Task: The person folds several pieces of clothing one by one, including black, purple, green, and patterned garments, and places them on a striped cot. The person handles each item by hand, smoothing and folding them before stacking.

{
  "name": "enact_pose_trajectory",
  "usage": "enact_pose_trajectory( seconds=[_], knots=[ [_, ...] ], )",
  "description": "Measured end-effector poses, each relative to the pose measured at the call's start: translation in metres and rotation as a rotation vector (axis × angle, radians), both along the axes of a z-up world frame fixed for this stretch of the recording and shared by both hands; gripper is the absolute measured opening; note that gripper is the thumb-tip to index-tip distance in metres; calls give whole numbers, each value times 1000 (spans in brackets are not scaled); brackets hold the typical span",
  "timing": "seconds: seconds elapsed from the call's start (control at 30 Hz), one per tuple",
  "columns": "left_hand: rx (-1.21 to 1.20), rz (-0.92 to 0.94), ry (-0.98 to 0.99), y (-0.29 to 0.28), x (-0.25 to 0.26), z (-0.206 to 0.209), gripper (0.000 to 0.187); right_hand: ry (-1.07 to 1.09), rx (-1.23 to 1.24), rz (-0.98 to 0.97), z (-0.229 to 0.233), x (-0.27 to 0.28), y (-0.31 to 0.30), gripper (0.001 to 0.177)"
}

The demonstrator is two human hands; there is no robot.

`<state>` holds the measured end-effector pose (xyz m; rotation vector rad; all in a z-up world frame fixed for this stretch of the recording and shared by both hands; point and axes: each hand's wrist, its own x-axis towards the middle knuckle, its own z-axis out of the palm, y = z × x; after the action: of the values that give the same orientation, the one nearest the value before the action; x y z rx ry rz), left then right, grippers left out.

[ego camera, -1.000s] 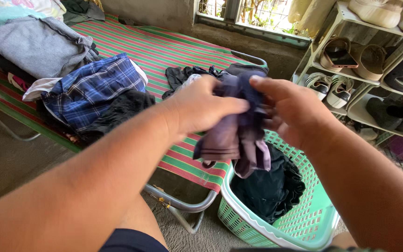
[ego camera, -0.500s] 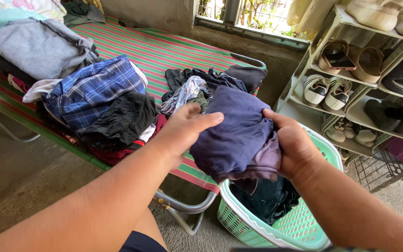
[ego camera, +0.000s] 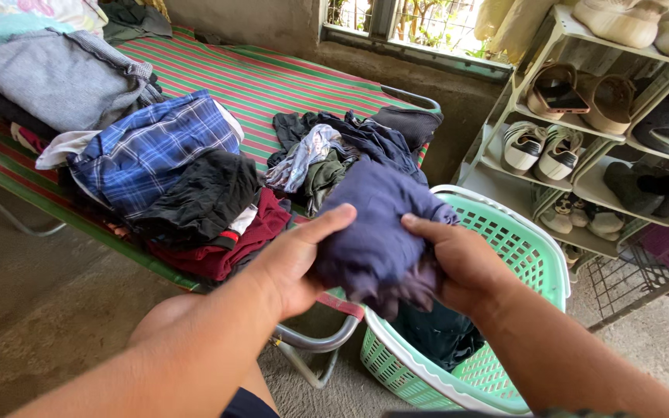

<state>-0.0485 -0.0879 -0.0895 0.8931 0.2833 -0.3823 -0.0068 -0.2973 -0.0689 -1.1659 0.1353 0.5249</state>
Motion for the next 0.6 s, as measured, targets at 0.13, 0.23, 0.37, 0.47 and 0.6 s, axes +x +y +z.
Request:
enact_pose_trajectory(
  seconds=[0.13,0.23,0.37,0.47,0.6],
  knots=[
    [0,36,80,0,-4,-9,44,-37,55,-52,-5,7,11,28],
    [-178,71,-93,22,3,-6,35,-127,53,119,-5,5,19,37],
    [-142,177,-257,77,22,19,26,-22,-56,49,-3,-1,24,57],
    [-37,349,-284,127,31,40,28,43,-113,53,-4,-5,20,64],
    [60,472,-246,176,29,27,34,116,-217,56,-18,-8,13,62]
  ],
)
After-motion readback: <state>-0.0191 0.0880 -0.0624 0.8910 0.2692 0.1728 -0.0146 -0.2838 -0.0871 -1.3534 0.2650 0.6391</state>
